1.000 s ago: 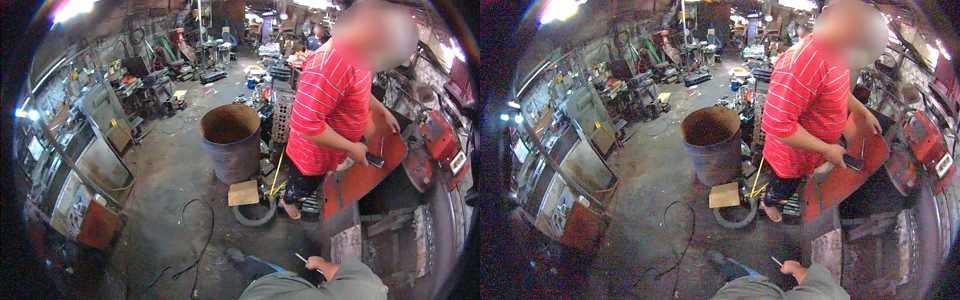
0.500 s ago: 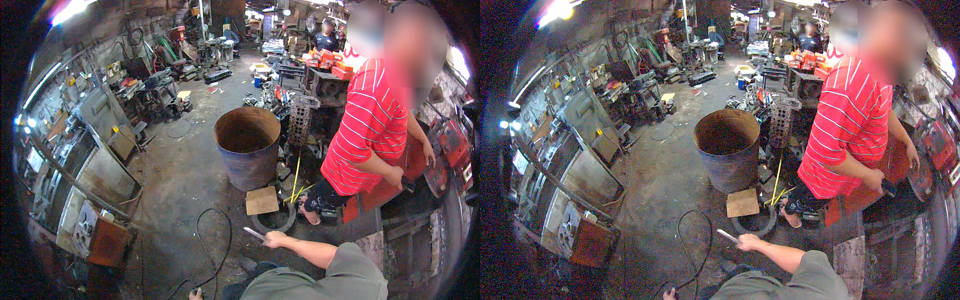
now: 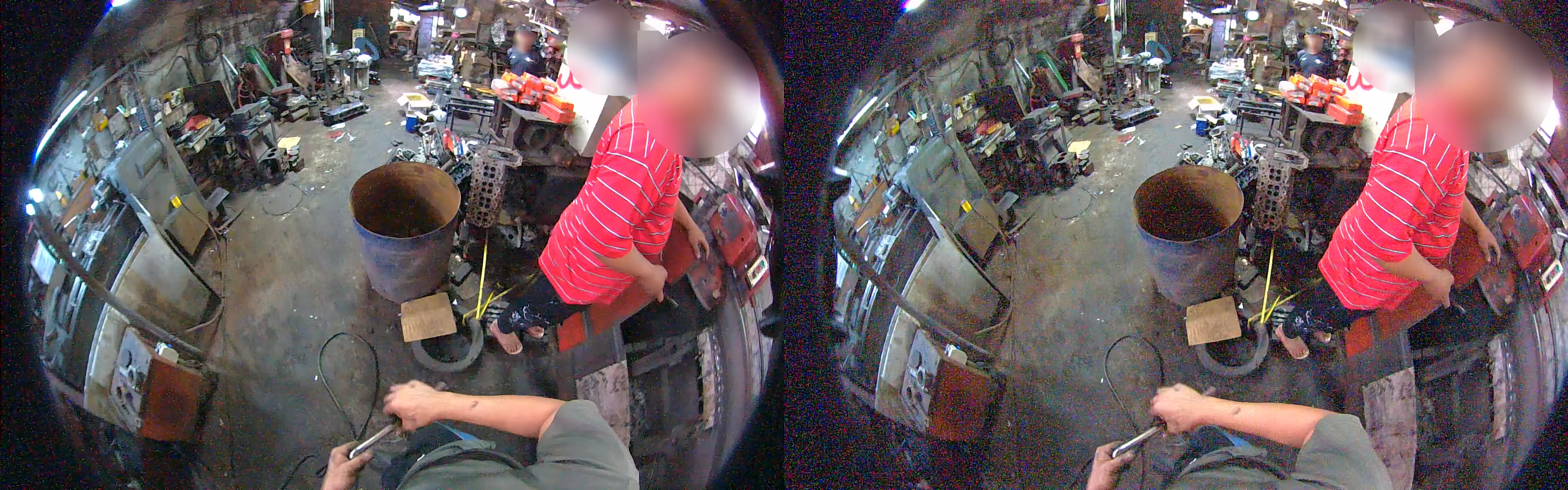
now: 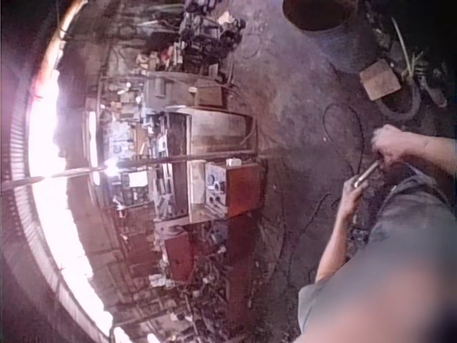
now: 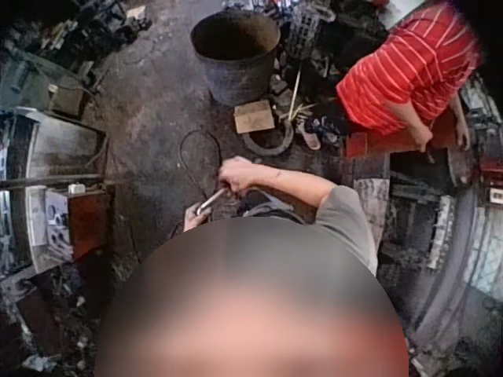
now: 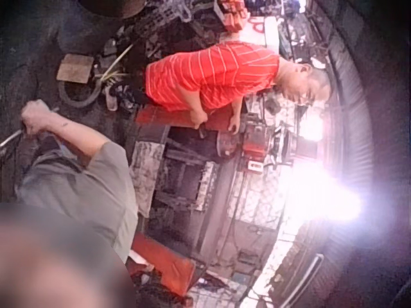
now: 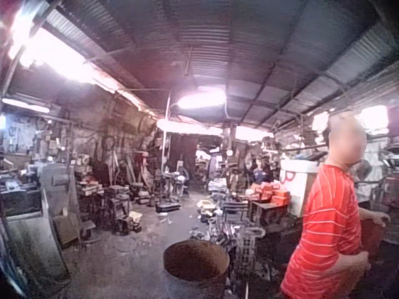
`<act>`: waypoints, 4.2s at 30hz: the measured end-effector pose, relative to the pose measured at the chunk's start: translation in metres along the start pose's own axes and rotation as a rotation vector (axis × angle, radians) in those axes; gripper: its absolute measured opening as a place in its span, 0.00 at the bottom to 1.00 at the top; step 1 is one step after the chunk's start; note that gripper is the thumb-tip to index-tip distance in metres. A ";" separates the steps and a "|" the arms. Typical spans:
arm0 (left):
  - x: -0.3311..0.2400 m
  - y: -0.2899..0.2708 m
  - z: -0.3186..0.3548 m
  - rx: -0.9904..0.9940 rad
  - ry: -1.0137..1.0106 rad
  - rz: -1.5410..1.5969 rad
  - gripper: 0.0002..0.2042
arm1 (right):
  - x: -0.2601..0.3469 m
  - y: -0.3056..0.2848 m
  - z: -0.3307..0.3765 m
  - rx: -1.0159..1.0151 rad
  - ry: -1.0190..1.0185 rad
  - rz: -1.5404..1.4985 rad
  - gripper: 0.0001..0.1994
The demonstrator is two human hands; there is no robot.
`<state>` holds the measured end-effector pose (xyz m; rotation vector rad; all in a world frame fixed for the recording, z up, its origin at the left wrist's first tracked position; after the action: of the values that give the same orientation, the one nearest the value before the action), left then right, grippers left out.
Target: The person secures a metal engine block in a red milling machine vise, then uses a wrench to tighten the vise. They walk to a nearby workbench, interact with another person, and return to the machine to continue adjusting the block and vise.
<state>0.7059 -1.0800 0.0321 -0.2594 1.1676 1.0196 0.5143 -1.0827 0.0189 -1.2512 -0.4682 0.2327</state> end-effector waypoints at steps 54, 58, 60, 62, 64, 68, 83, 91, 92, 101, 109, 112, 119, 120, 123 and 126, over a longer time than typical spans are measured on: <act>0.044 -0.314 0.211 -1.136 1.126 1.270 0.24 | 0.308 -0.037 -0.188 0.243 -0.842 -0.324 0.11; 0.094 -0.384 0.332 -1.344 1.279 1.356 0.25 | 0.447 -0.014 -0.246 0.349 -1.037 -0.351 0.14; 0.099 -0.420 0.373 -1.463 1.302 1.366 0.25 | 0.505 -0.021 -0.274 0.315 -1.119 -0.423 0.14; 0.101 -0.465 0.412 -1.556 1.303 1.322 0.25 | 0.559 -0.022 -0.312 0.303 -1.196 -0.477 0.14; 0.106 -0.521 0.453 -1.548 1.372 1.353 0.26 | 0.615 -0.014 -0.356 0.331 -1.277 -0.507 0.13; 0.118 -0.625 0.537 -1.631 1.544 1.330 0.26 | 0.733 0.008 -0.439 0.382 -1.427 -0.493 0.13; 0.182 -0.942 0.958 -1.753 1.750 1.361 0.24 | 1.275 0.051 -0.592 0.520 -1.696 -0.468 0.16; 0.204 -1.098 1.186 -1.771 1.621 1.376 0.24 | 1.541 0.070 -0.647 0.636 -1.498 -0.463 0.11; 0.218 -1.120 1.214 -1.772 1.615 1.371 0.24 | 1.577 0.085 -0.654 0.640 -1.497 -0.437 0.11; 0.327 -1.267 1.530 -2.072 1.564 1.381 0.25 | 1.951 0.167 -0.690 0.683 -1.698 -0.279 0.13; 0.454 -1.366 1.792 -2.016 1.794 1.464 0.25 | 2.263 0.277 -0.661 0.719 -1.940 -0.131 0.14; 0.502 -1.418 1.913 -2.034 1.674 1.537 0.25 | 2.389 0.314 -0.645 0.621 -1.930 -0.124 0.14; 0.531 -1.523 2.195 -1.897 1.559 1.404 0.25 | 2.673 0.337 -0.611 0.523 -1.775 -0.281 0.10; 0.550 -1.538 2.231 -1.918 1.548 1.407 0.24 | 2.711 0.352 -0.608 0.529 -1.773 -0.283 0.10; 0.625 -1.585 2.335 -1.987 1.555 1.372 0.25 | 2.827 0.415 -0.599 0.595 -1.782 -0.281 0.08; 0.709 -1.620 2.458 -2.059 1.638 1.372 0.24 | 2.971 0.483 -0.582 0.744 -1.814 -0.294 0.09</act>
<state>3.5371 -0.0095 -0.0511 -2.5218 0.8478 3.2938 3.4466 -0.1891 0.0549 0.0905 -1.8562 1.1675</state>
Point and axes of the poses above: each hand's wrist, its own z-axis away from the middle knuckle, its own y-axis out of the palm, x = y × z, the point moved 6 cm from there along -z, towards the middle knuckle, and after that the axes turned 14 degrees about z, right-handed, at the moved point
